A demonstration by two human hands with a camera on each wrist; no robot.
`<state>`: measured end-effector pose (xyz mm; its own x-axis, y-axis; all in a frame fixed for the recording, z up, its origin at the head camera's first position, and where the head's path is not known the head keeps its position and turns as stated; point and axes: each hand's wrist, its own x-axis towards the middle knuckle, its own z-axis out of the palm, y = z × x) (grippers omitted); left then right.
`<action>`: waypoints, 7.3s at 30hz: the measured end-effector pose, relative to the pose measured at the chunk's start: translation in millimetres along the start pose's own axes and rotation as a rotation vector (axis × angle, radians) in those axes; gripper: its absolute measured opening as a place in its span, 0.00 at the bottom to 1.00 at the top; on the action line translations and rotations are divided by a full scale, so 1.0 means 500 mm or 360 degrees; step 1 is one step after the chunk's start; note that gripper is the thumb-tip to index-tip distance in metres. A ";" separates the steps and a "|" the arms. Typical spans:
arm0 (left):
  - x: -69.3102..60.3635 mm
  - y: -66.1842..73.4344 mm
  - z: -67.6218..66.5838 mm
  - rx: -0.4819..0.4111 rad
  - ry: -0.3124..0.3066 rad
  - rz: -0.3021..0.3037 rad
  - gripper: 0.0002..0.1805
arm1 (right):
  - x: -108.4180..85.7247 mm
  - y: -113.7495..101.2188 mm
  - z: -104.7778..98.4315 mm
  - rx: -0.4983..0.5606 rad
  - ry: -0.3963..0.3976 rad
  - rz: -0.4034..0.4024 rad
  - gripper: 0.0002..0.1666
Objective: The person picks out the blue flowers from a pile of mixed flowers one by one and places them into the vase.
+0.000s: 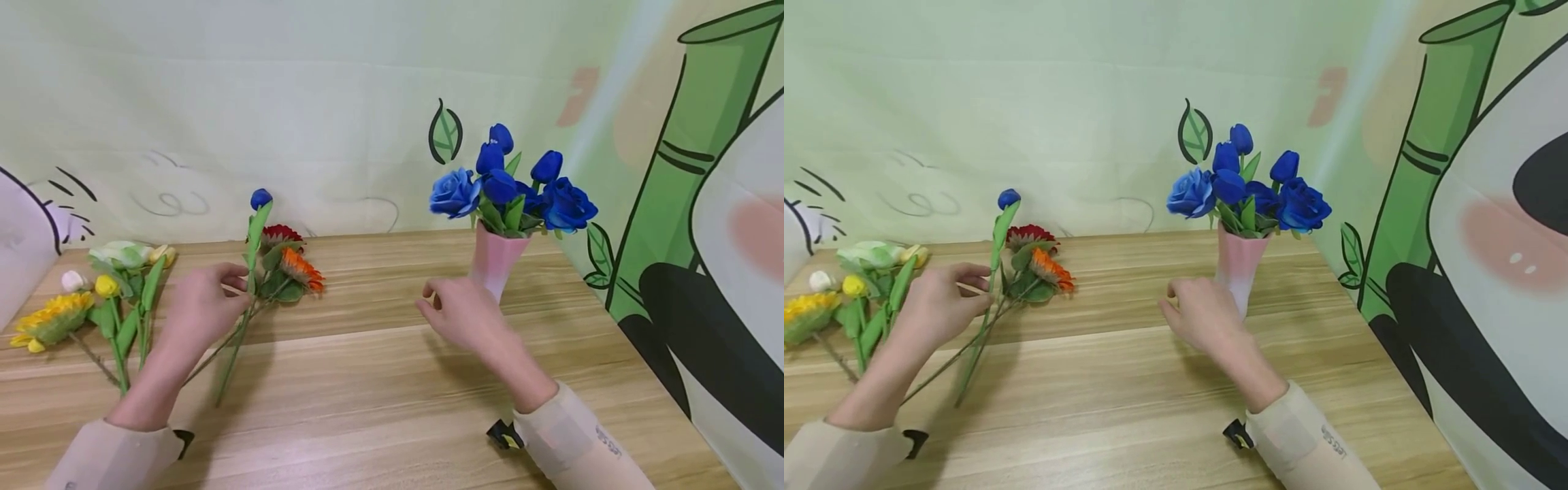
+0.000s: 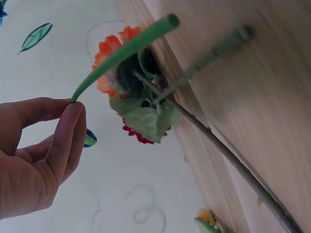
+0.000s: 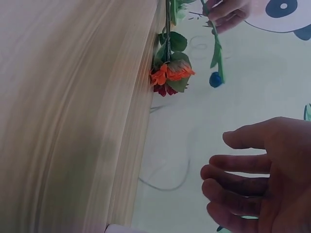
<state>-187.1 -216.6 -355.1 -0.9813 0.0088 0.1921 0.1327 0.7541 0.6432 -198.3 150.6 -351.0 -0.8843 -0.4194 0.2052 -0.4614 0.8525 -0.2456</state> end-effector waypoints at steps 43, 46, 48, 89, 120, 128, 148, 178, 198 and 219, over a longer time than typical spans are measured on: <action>-0.048 0.142 0.105 -0.0615 -0.0108 0.0129 0.21 | 0.021 -0.094 0.030 0.0740 0.0086 -0.0409 0.05; -0.053 0.150 0.114 -0.0654 -0.0139 0.0141 0.23 | 0.023 -0.101 0.032 0.0837 0.0034 -0.0371 0.07; -0.055 0.155 0.120 -0.0678 -0.0147 0.0154 0.23 | 0.024 -0.106 0.034 0.0890 0.0011 -0.0337 0.09; -0.073 0.174 0.163 -0.0774 -0.0148 0.0386 0.21 | 0.024 -0.135 0.025 0.1237 0.0165 -0.0049 0.15; -0.043 0.068 0.103 0.0091 -0.0340 0.0247 0.15 | 0.014 -0.081 -0.010 0.1055 0.0345 -0.0153 0.14; -0.038 0.060 0.098 0.0123 -0.0391 0.0200 0.15 | 0.011 -0.062 -0.046 0.0929 0.0515 -0.0270 0.15; -0.036 0.057 0.097 0.0166 -0.0408 0.0175 0.15 | -0.005 -0.081 -0.082 0.0510 0.0821 -0.0639 0.14; -0.047 0.040 0.095 0.0183 -0.0456 0.0130 0.16 | -0.014 -0.113 -0.104 0.0298 0.1122 -0.1077 0.17; -0.043 0.034 0.085 0.0133 -0.0467 0.0111 0.17 | -0.005 -0.116 -0.119 0.0157 0.1239 -0.1162 0.13; -0.041 0.031 0.086 0.0154 -0.0489 0.0108 0.15 | 0.025 -0.081 -0.142 0.0366 0.1509 -0.0868 0.09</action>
<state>-170.9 -177.0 -381.2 -0.9688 0.2478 -0.0097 0.2000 0.8040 0.5600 -185.6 132.8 -271.1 -0.1924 -0.2286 0.9543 -0.8598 0.5080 -0.0516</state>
